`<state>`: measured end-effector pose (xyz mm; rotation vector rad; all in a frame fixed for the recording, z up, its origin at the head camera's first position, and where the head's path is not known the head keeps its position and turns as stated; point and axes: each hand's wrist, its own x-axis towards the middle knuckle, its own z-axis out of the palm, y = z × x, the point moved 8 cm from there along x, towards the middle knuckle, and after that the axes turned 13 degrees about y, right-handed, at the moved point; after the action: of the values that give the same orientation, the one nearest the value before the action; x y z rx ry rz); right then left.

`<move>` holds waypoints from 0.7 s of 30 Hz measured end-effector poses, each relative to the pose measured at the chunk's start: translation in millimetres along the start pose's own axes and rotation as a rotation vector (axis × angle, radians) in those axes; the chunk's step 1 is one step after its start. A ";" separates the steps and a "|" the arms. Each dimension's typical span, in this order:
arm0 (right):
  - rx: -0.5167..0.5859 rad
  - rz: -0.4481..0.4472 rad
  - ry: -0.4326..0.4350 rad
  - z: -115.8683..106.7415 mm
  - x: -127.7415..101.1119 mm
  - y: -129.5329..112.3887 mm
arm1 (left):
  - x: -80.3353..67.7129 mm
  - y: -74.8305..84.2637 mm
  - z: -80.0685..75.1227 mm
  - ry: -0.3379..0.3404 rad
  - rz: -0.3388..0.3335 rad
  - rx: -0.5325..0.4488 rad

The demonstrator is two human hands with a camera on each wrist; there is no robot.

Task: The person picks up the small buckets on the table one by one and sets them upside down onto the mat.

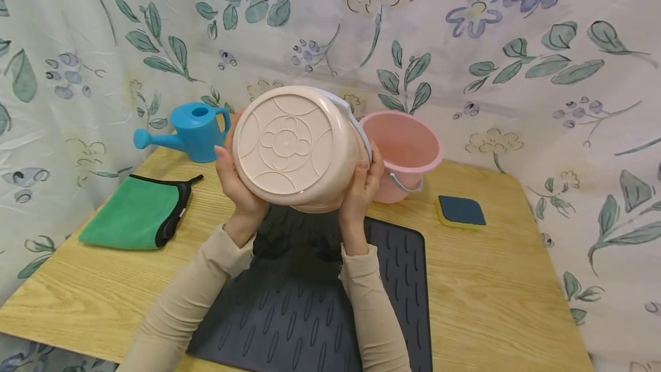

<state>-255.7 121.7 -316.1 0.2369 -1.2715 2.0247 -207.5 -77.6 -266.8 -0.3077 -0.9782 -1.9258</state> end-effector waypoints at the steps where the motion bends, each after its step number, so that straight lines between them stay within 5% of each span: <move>1: -0.018 -0.022 0.003 -1.2 -0.3 0.3 | -1.1 -4.7 -2.9 0.020 -0.034 -0.016; 4: -0.044 -0.055 -0.004 -3.1 -2.7 2.6 | -8.1 -14.7 -10.9 0.038 -0.064 0.029; 13: -0.014 -0.023 -0.039 -3.1 -7.5 8.0 | -26.4 -21.9 -12.2 -0.109 0.085 0.168; 17: -0.057 -0.012 -0.033 -1.4 -8.9 4.4 | -27.6 -17.6 -10.7 -0.104 0.118 0.235; 21: -0.168 -0.099 -0.085 3.5 -11.6 -4.1 | -29.6 -13.9 -12.3 -0.076 0.106 0.285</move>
<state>-245.4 114.2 -317.3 0.3027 -1.4455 1.8295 -200.8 -64.5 -298.5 -0.2626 -1.2450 -1.6638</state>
